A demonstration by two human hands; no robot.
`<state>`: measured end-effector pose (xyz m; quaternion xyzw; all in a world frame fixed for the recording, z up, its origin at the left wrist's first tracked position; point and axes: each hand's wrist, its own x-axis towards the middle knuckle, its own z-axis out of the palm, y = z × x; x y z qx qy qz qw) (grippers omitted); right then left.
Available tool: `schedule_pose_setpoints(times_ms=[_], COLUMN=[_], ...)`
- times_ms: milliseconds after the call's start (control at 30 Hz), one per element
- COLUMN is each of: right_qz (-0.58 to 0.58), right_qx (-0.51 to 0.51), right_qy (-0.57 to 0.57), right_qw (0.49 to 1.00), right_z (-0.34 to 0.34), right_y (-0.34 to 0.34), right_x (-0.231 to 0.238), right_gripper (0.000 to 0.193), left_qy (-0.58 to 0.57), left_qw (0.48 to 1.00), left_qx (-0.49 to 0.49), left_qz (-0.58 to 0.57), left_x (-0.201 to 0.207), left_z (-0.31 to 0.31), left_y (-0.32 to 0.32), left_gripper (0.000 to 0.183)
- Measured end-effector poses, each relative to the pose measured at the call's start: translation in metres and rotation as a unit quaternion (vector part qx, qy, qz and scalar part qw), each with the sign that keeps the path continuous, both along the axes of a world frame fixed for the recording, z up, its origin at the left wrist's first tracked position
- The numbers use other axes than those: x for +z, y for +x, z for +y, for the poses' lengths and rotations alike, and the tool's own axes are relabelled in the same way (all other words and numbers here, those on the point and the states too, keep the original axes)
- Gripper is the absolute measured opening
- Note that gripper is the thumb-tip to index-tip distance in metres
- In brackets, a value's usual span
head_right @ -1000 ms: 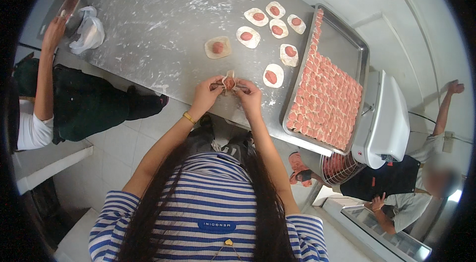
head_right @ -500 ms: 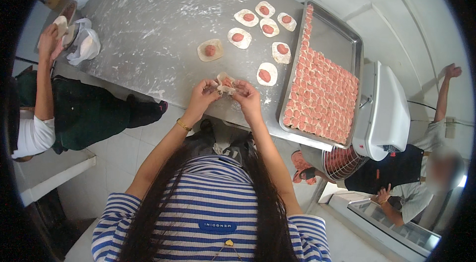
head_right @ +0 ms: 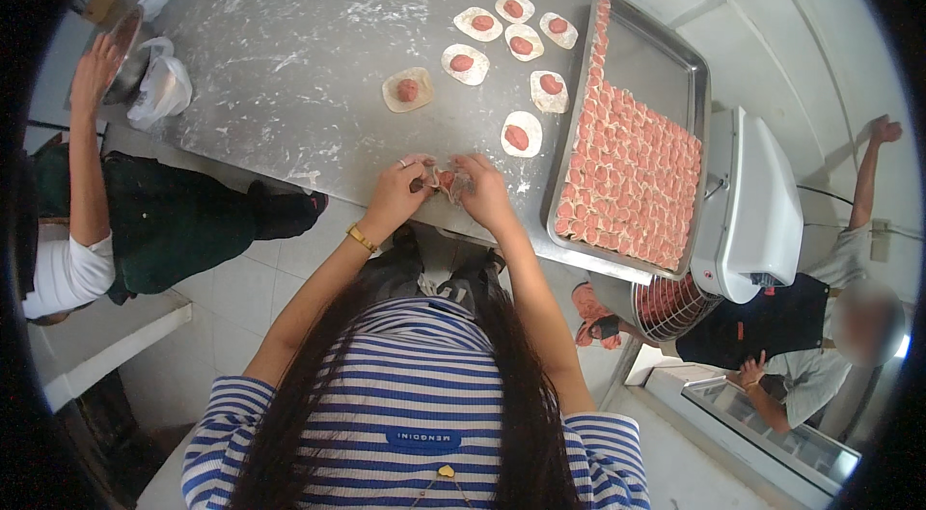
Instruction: The person places small portions of pink filling onto round dough discs and folds them into dumplings, then arranges them in neat rows on a metal tray. A coworker prepares additional dough discs on the same table.
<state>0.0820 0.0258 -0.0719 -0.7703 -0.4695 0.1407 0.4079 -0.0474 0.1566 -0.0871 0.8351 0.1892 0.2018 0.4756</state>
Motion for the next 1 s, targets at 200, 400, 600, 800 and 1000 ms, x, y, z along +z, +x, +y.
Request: schedule_pose_setpoints(times_ms=[200, 400, 600, 800, 1000], right_qz=[0.049, 0.044, 0.071, 0.057, 0.023], right_qx=[-0.035, -0.06, -0.043, -0.049, 0.018], right_qy=[-0.056, 0.004, -0.061, -0.024, -0.023], right_qw=[0.997, 0.997, 0.995, 0.997, 0.999], right_z=[-0.007, -0.006, -0.01, -0.001, -0.003], right_y=[-0.006, -0.004, -0.005, -0.008, -0.001], right_x=[0.003, -0.011, -0.001, -0.005, -0.002], right_gripper=[0.04, 0.037, 0.029, 0.025, 0.036], left_qy=[-0.023, -0.077, -0.048, -0.037, -0.048], left_qw=[0.997, 0.995, 0.997, 0.997, 0.997], left_qx=[-0.03, -0.012, -0.041, -0.03, -0.05], left_qz=[0.063, 0.065, 0.054, 0.061, 0.041], left_x=[0.001, 0.002, 0.001, 0.013, 0.006], left_z=[-0.003, -0.004, 0.001, 0.001, 0.001], left_y=[0.001, 0.004, 0.001, 0.004, 0.003], left_gripper=[0.017, 0.027, 0.027, 0.017, 0.023])
